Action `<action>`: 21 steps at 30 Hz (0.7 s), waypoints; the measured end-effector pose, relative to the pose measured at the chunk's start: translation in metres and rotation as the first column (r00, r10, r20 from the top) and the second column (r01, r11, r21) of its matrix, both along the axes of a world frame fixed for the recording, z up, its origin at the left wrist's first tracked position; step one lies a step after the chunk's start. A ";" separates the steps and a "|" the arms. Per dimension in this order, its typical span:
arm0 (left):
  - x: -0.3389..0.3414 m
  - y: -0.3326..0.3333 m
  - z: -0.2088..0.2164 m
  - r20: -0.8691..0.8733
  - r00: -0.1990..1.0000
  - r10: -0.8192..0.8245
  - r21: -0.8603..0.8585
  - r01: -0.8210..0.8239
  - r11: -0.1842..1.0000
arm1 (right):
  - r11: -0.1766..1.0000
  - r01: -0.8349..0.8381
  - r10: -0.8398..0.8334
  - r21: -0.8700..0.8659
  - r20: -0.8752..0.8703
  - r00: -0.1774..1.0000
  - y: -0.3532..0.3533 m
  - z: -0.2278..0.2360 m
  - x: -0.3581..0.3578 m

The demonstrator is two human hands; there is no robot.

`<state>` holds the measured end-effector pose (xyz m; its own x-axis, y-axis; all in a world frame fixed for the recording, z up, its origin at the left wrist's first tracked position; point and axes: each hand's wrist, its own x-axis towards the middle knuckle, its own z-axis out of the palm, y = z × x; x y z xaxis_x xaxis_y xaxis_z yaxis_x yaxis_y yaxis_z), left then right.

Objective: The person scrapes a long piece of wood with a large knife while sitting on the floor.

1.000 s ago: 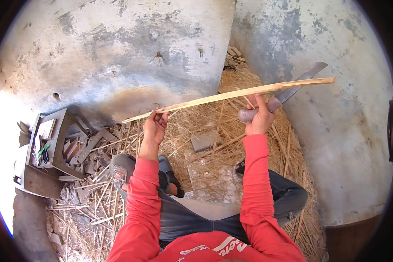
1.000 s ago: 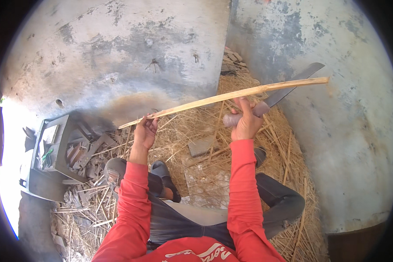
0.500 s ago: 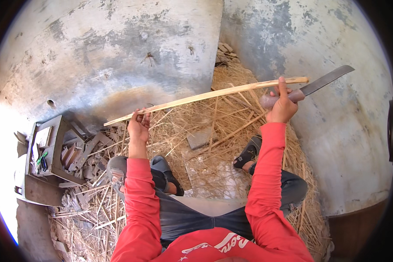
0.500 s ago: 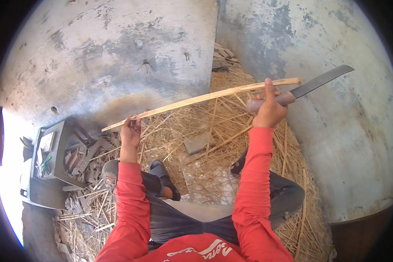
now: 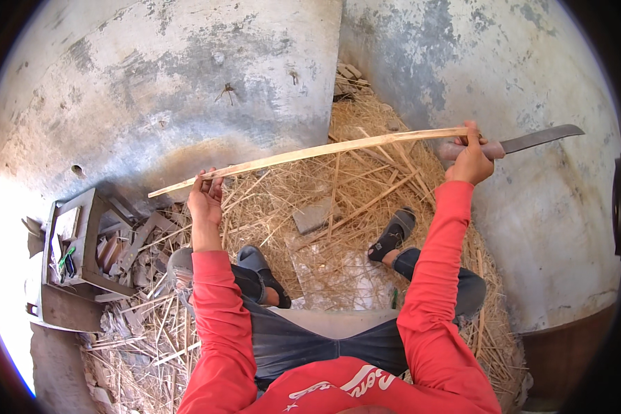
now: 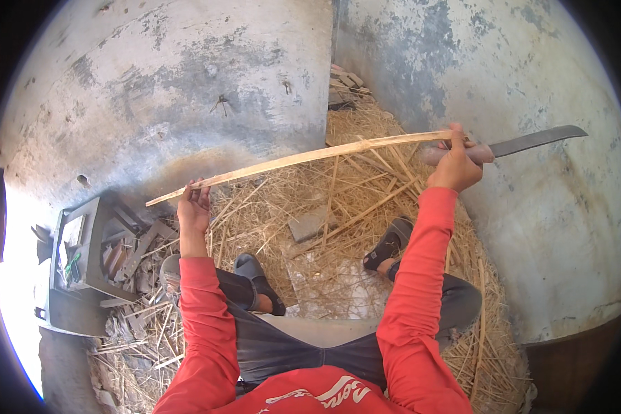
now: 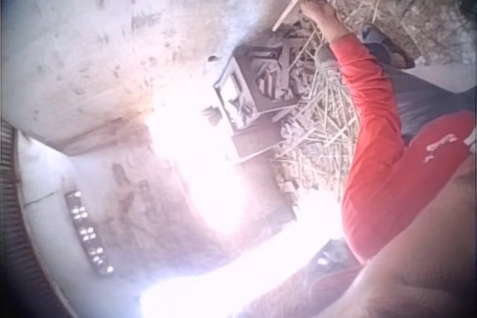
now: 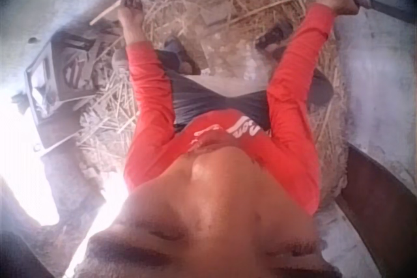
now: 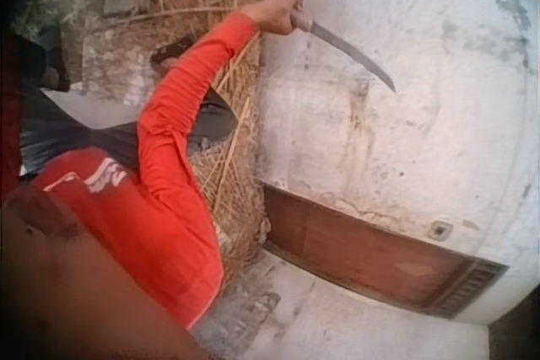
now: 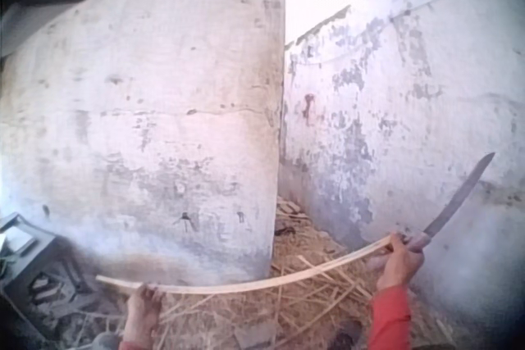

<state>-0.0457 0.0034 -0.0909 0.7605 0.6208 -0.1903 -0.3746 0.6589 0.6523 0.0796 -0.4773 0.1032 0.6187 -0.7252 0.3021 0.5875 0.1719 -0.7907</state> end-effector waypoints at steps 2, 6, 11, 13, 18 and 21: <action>-0.002 -0.001 0.004 0.000 1.000 -0.002 0.017 0.002 1.000 | 1.000 0.022 -0.022 0.020 -0.013 1.000 0.000 -0.002 0.000; -0.007 0.000 0.017 -0.014 0.997 0.070 0.046 -0.069 0.997 | 0.988 0.136 -0.133 0.067 -0.046 0.990 0.003 -0.010 0.004; -0.026 0.033 0.015 -0.039 0.969 0.245 0.024 -0.244 0.969 | 0.971 0.238 -0.233 0.035 -0.099 0.967 -0.016 -0.020 0.008; -0.029 0.038 0.014 -0.020 0.956 0.291 -0.005 -0.291 0.957 | 0.974 0.225 -0.221 0.034 -0.094 0.971 -0.021 -0.021 0.003; -0.024 0.041 0.004 0.034 0.958 0.284 -0.092 -0.280 0.955 | 0.999 0.012 -0.020 -0.046 -0.187 0.982 -0.016 -0.020 -0.008; -0.011 0.020 0.001 0.093 0.974 0.205 -0.134 -0.192 0.972 | 0.968 -0.193 0.140 -0.157 -0.297 0.944 -0.010 -0.028 -0.015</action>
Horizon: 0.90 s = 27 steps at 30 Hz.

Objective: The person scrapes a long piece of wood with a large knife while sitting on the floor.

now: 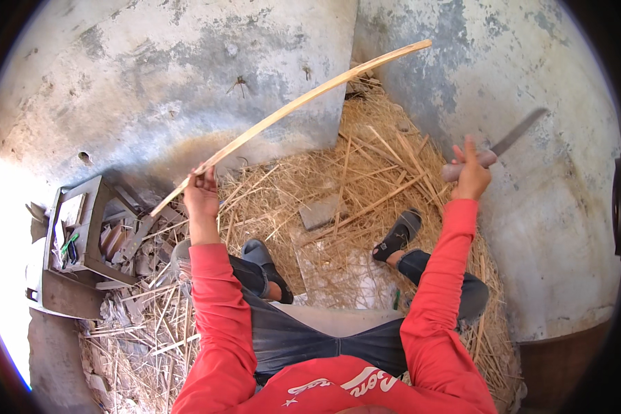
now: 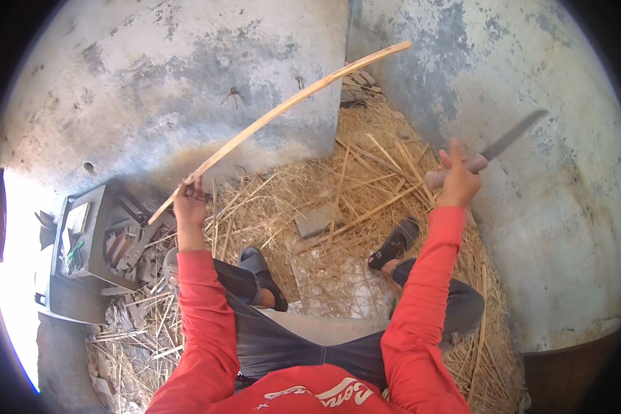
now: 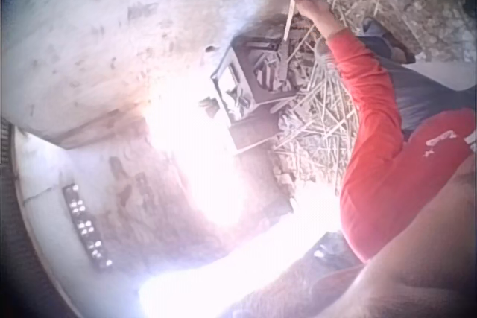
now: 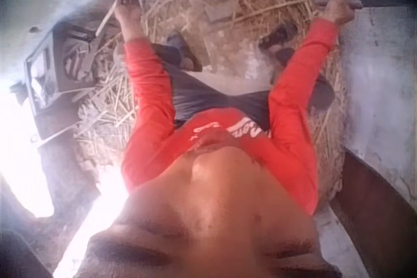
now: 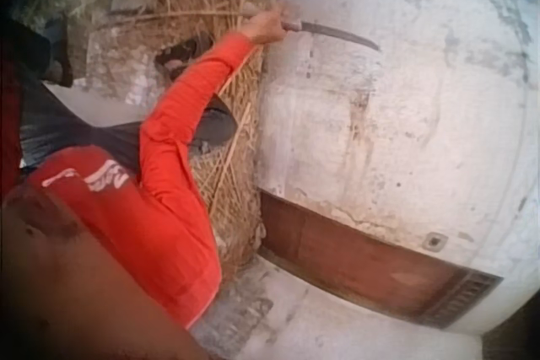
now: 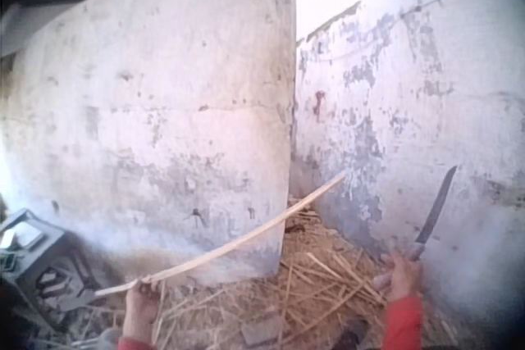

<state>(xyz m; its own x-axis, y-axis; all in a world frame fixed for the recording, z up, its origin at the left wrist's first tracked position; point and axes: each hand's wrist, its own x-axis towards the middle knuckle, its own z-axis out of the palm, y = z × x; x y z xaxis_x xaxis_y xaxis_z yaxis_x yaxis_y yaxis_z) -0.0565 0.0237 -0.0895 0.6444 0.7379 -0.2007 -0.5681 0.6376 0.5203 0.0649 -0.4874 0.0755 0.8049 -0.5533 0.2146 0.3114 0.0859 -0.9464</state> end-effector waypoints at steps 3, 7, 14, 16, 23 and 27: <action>0.015 -0.045 0.005 0.023 0.986 -0.166 -0.013 0.167 0.986 | 0.984 -0.176 0.177 -0.028 0.078 0.981 0.014 -0.023 0.007; 0.030 -0.086 -0.010 0.053 0.932 -0.358 -0.052 0.361 0.931 | 0.938 -0.346 0.337 0.007 0.198 0.920 0.059 -0.036 0.011; 0.034 -0.170 -0.029 0.151 0.833 -0.533 -0.249 0.554 0.795 | 0.882 -0.458 0.408 0.110 0.310 0.859 0.127 -0.009 -0.015; 0.031 -0.192 -0.020 0.115 0.843 -0.526 -0.329 0.532 0.780 | 0.879 -0.463 0.407 0.115 0.324 0.854 0.136 -0.002 -0.018; 0.009 -0.187 0.015 -0.490 0.334 -0.805 0.223 0.941 0.254 | 0.846 -0.533 0.509 0.027 0.261 0.821 0.136 0.001 -0.027; 0.010 -0.189 0.020 -0.388 0.780 -0.490 0.708 0.593 0.383 | 0.729 -0.667 0.684 -0.153 0.170 0.709 0.134 -0.010 -0.029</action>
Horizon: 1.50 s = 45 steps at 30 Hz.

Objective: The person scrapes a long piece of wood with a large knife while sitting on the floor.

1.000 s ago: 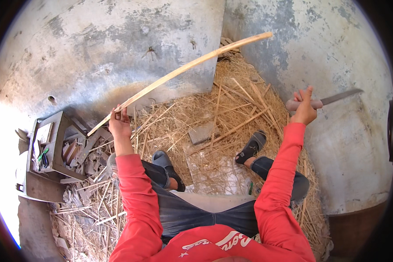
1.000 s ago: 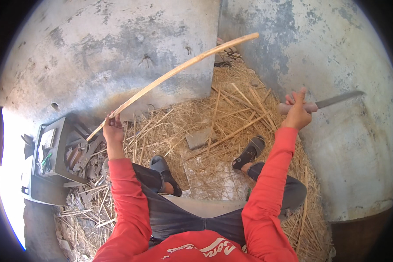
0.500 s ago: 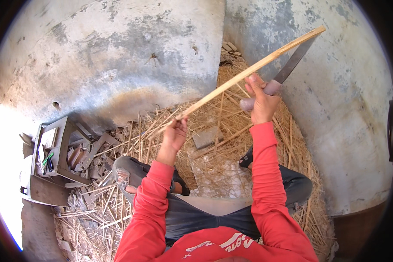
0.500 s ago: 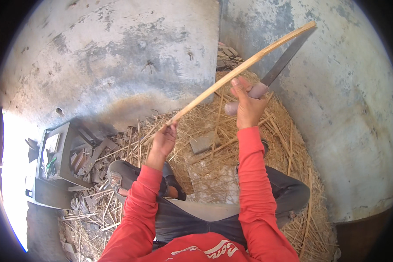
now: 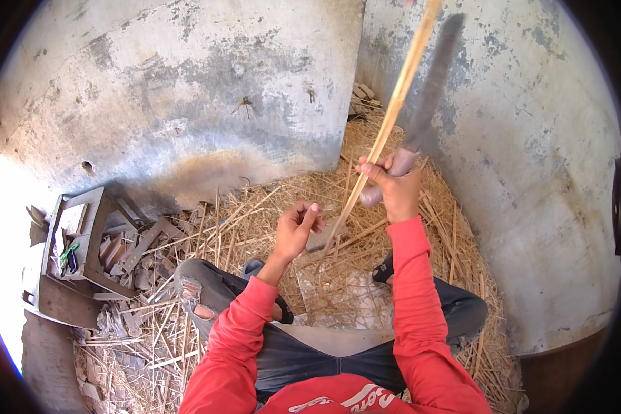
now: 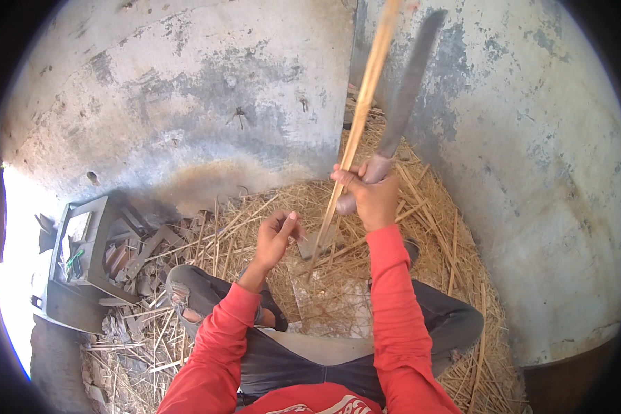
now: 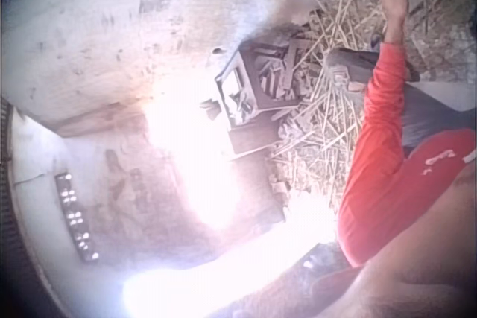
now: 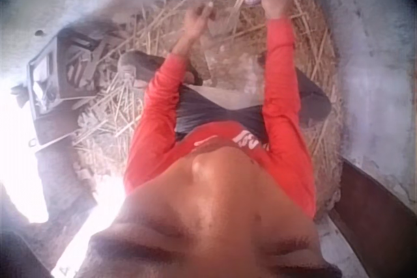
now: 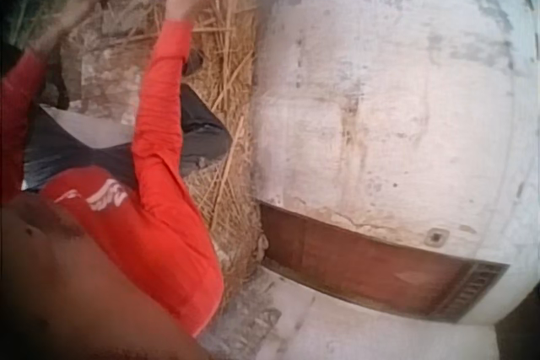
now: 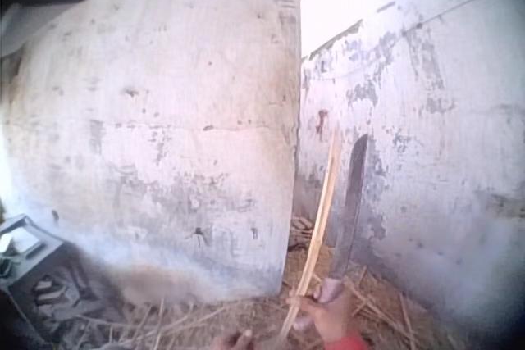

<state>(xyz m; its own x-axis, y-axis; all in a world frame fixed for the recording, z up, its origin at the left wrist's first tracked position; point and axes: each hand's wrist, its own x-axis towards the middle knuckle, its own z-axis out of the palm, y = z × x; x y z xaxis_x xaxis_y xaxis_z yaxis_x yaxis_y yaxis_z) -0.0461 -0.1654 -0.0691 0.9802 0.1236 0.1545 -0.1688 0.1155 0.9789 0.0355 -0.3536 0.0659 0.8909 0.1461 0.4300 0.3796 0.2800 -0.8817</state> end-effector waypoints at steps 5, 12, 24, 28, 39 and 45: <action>-0.013 -0.016 0.024 0.261 0.959 -0.109 0.266 0.038 0.963 | 0.975 -0.224 0.223 0.006 -0.137 0.965 0.011 -0.019 -0.019; -0.013 -0.016 0.006 0.084 0.989 -0.124 0.306 0.093 0.948 | 0.982 -0.180 0.168 -0.053 -0.178 0.970 0.023 -0.052 -0.028; 0.030 0.034 0.027 0.236 0.900 0.368 0.401 -0.435 0.806 | 0.992 -0.073 0.021 -0.103 -0.437 0.899 -0.034 -0.139 -0.067; 0.046 0.029 0.037 0.285 0.882 0.376 0.500 -0.471 0.727 | 0.987 -0.064 -0.026 -0.147 -0.541 0.841 -0.055 -0.167 -0.084; 0.067 0.034 0.104 0.511 0.751 0.417 0.094 -0.531 0.842 | 0.976 -0.121 -0.029 -0.181 -0.659 0.751 -0.080 -0.216 -0.108; 0.084 0.038 0.105 0.419 0.812 0.406 -0.074 -0.415 0.907 | 0.958 -0.137 -0.071 -0.253 -0.669 0.740 -0.064 -0.208 -0.102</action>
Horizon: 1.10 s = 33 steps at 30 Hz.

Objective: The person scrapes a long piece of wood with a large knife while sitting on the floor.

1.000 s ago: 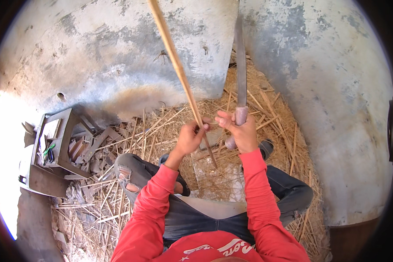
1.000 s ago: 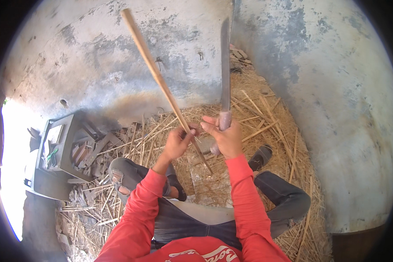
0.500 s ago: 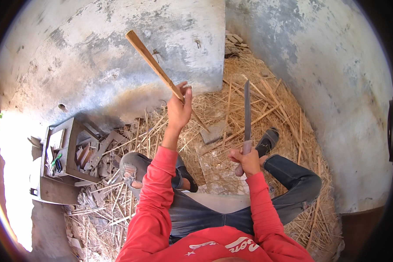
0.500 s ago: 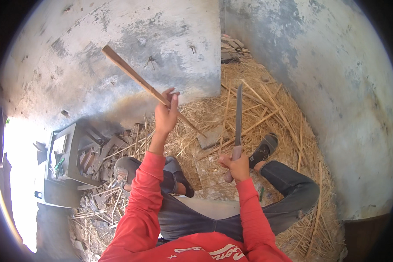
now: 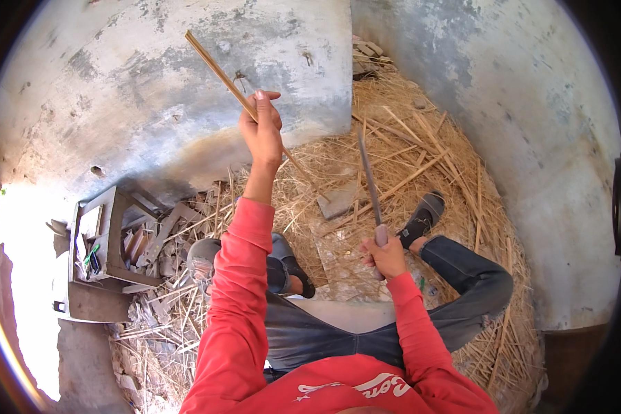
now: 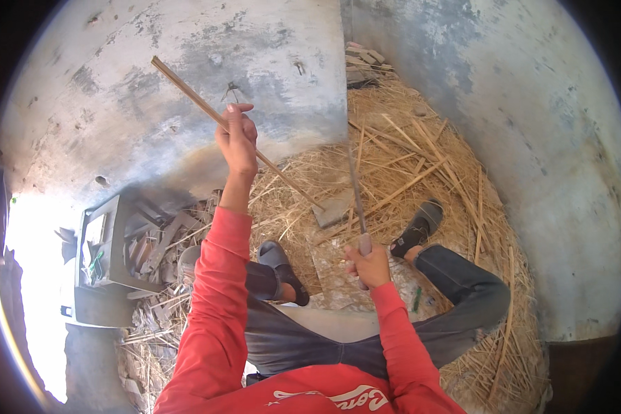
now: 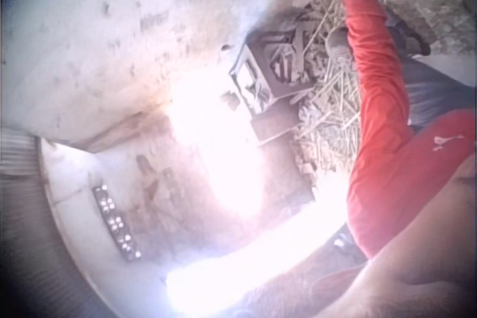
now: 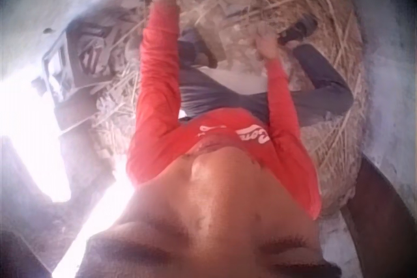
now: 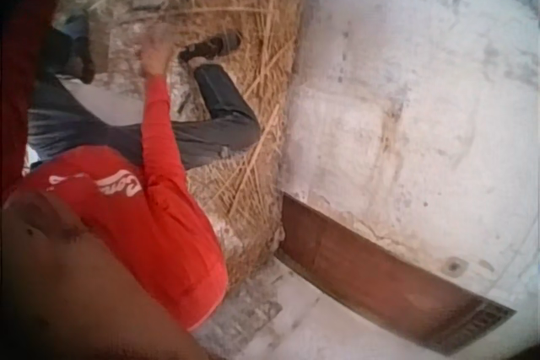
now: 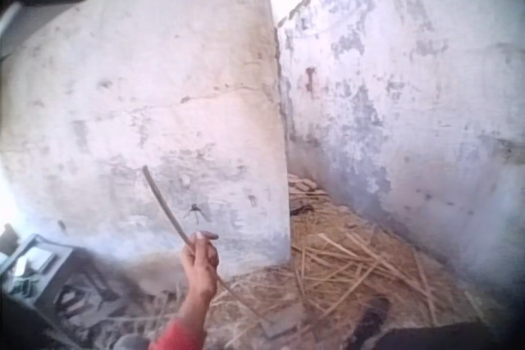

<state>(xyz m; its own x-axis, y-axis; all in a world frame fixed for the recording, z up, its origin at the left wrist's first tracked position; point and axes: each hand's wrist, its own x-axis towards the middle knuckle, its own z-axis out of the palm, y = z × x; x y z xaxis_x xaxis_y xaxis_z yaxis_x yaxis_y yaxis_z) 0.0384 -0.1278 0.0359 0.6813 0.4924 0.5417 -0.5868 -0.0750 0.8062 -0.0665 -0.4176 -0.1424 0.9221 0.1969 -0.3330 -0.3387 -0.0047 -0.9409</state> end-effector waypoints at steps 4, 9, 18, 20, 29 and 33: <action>0.015 -0.005 0.002 0.084 0.986 -0.145 -0.094 0.153 0.984 | 0.999 -0.043 0.042 -0.017 -0.046 0.998 0.009 0.013 0.003; 0.038 -0.023 0.006 0.059 0.976 -0.211 -0.015 0.212 0.977 | 0.993 0.007 0.013 0.120 -0.165 0.986 0.029 0.017 0.004; 0.075 -0.038 0.006 0.090 0.974 -0.207 0.002 0.207 0.978 | 0.979 0.001 0.086 0.203 -0.422 0.903 0.053 -0.018 0.001; 0.083 -0.036 0.005 0.097 0.977 -0.189 0.007 0.189 0.982 | 0.981 0.044 0.015 0.190 -0.297 0.955 0.055 0.019 0.032; 0.099 -0.022 0.008 0.047 0.991 -0.123 -0.031 0.124 0.992 | 0.637 -0.059 -0.469 0.769 0.447 0.762 0.072 0.162 0.093; 0.105 -0.030 0.006 0.066 0.986 -0.154 -0.006 0.155 0.988 | 0.969 0.003 -0.061 0.245 0.231 0.971 0.074 -0.001 0.029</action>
